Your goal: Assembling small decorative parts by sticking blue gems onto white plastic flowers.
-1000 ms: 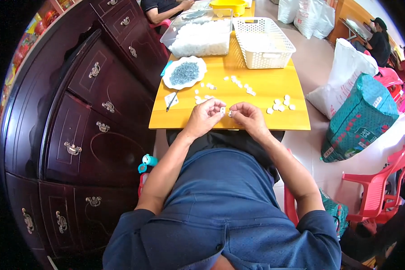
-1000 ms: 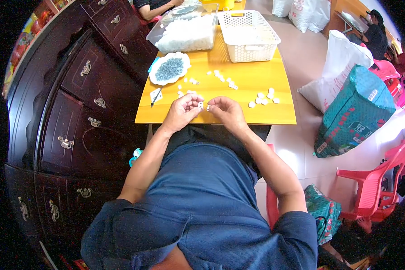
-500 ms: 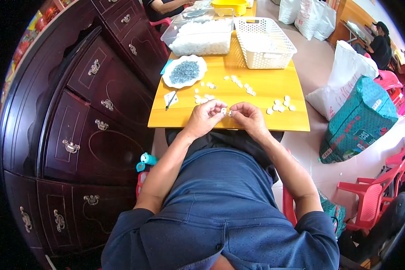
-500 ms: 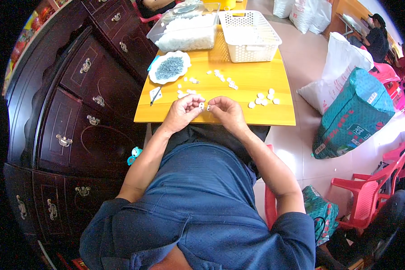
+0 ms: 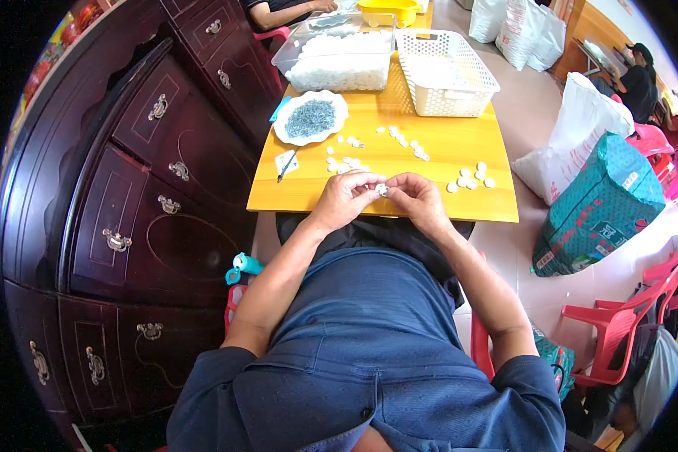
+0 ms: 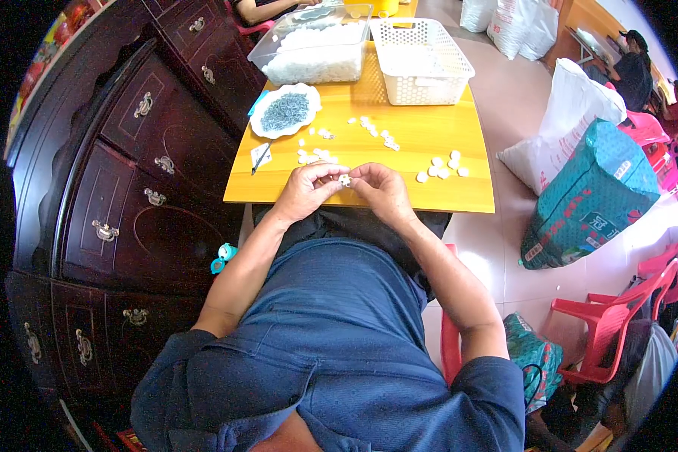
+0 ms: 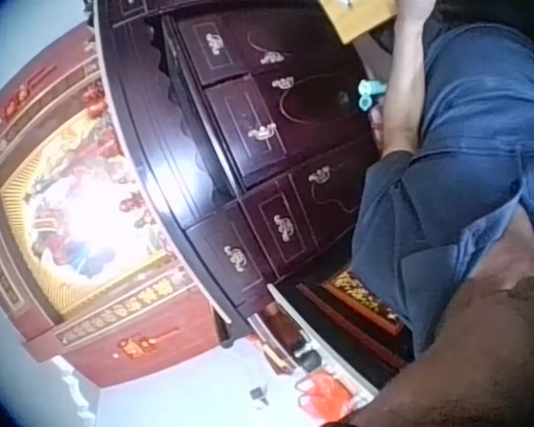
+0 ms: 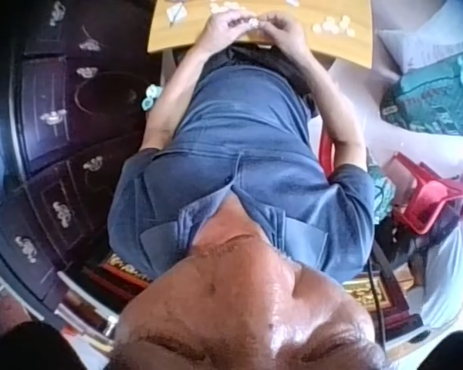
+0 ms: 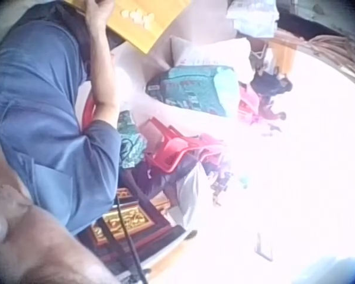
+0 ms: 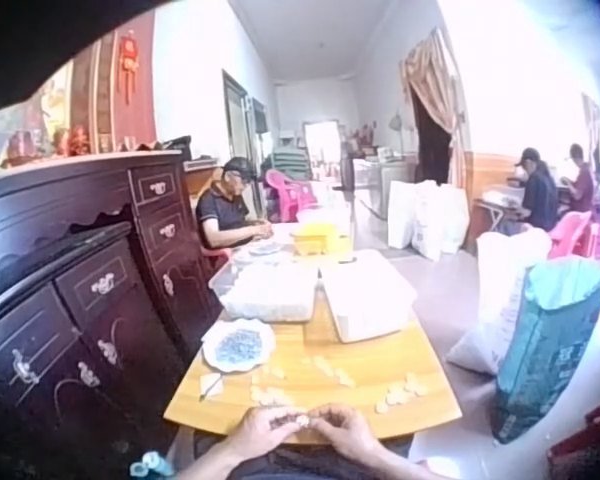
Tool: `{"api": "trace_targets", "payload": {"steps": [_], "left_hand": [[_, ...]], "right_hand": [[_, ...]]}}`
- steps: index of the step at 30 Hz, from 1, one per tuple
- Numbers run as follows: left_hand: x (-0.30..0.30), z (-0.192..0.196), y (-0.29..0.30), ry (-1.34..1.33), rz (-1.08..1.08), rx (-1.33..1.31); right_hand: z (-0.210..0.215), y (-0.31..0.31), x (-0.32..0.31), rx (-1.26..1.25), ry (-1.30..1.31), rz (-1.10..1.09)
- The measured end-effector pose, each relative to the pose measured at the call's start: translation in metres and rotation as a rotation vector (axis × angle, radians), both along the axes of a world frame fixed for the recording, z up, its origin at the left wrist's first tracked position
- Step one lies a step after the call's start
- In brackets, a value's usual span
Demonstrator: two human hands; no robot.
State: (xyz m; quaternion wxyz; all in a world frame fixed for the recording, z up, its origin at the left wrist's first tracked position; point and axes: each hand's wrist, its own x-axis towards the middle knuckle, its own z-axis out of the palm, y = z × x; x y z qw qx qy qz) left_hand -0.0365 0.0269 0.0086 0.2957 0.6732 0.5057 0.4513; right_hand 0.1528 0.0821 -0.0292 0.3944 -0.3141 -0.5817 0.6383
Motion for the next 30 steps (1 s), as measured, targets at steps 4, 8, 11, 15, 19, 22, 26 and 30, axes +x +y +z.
{"api": "trace_targets", "payload": {"steps": [4,8,11,15,19,22,26,30], "left_hand": [[0.001,0.003,-0.001,-0.020,-0.006,-0.001],[0.001,0.008,-0.002,0.009,-0.014,0.019],[0.001,0.007,-0.001,0.011,-0.027,0.029],[0.002,0.007,-0.001,0.029,-0.035,0.037],[0.002,0.010,-0.002,0.066,-0.047,0.024],[0.006,0.016,-0.004,0.053,-0.028,0.096],[0.005,0.015,-0.004,0.055,-0.029,0.116],[0.004,0.014,-0.004,0.006,-0.037,0.078]], "right_hand": [[0.001,-0.001,0.001,-0.021,-0.012,0.000],[0.010,-0.004,0.002,-0.086,-0.016,0.016],[0.015,-0.006,0.003,-0.127,-0.027,0.017],[0.013,-0.006,0.002,-0.135,0.025,0.043],[0.014,-0.007,0.002,-0.178,0.086,0.048],[0.009,-0.007,-0.001,-0.207,0.124,0.033],[0.010,-0.011,-0.003,-0.207,0.140,0.030],[0.011,-0.012,-0.004,-0.224,0.176,0.022]]}}
